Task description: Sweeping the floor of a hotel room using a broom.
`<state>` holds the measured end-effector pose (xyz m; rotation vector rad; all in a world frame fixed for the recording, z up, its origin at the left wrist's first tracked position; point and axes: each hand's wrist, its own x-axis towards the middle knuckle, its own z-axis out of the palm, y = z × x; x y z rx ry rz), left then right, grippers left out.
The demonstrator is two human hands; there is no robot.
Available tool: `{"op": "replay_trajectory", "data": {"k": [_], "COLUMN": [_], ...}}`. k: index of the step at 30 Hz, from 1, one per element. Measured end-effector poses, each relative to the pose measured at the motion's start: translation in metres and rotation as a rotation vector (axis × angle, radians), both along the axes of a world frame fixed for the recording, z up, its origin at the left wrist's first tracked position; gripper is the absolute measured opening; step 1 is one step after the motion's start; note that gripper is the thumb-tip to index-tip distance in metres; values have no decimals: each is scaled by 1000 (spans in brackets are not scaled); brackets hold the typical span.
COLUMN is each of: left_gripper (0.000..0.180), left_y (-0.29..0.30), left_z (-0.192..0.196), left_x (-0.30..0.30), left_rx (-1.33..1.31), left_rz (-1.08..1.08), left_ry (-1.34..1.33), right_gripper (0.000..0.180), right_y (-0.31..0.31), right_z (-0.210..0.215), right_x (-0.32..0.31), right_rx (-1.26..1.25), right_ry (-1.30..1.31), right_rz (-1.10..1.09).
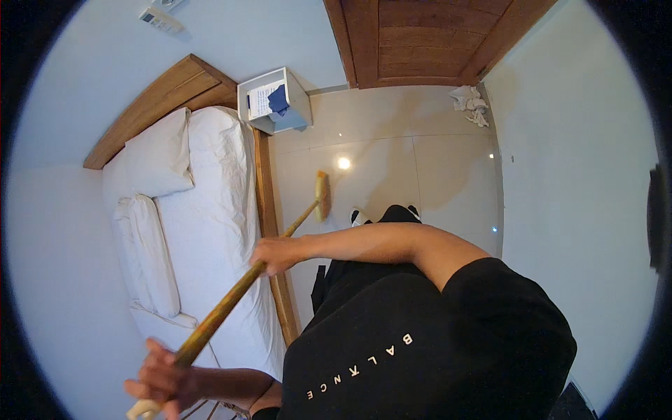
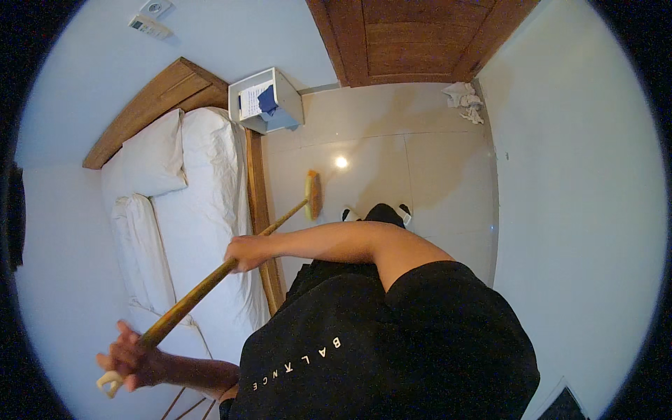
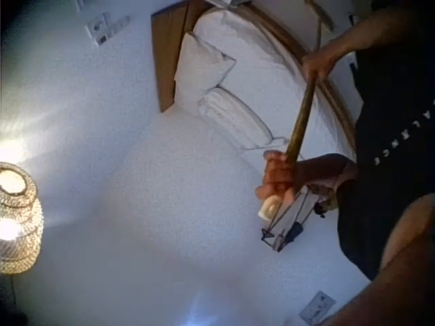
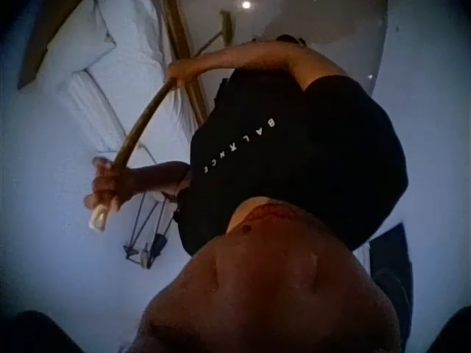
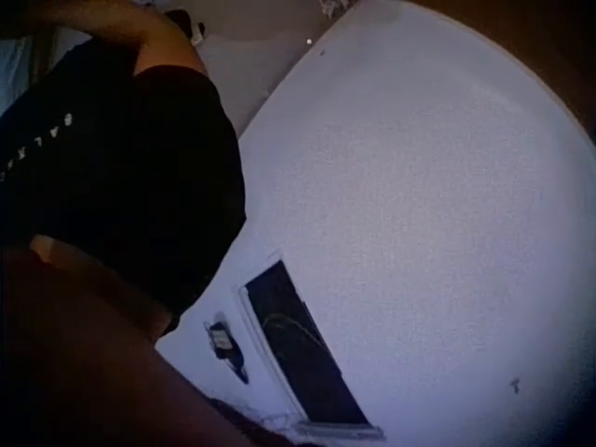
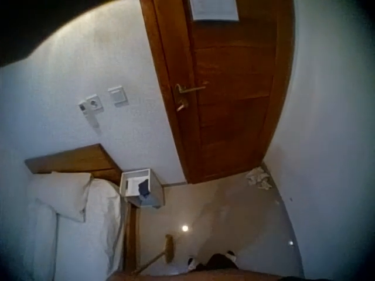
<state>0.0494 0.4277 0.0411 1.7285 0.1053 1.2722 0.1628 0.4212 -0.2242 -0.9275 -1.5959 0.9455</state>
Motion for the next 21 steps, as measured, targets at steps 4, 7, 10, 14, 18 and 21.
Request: {"op": "replay_trajectory", "data": {"k": [4, 7, 10, 14, 18, 21], "left_gripper": [30, 30, 33, 34, 39, 46], "left_y": [17, 20, 5, 12, 27, 10], "left_z": [-35, -53, -83, -87, -45, -28], "left_x": [9, 28, 63, 73, 46, 54], "left_rx": [186, 48, -337, -377, -118, 89], "left_rz": [-473, -552, -383, -289, 85, -21], "left_ry": [230, 230, 122, 128, -54, 53], "right_gripper": [11, 11, 9, 8, 9, 9], "right_y": [-30, -65, -90, -84, -28, -7], "right_z": [-31, -50, -57, -44, -19, -6], "right_x": [34, 69, 118, 145, 119, 124], "right_rx": [-110, -213, -367, -325, -135, -110], "right_ry": [-156, -197, -319, -487, -392, -209], "right_rz": [-20, -133, -271, -357, -259, -116]}}
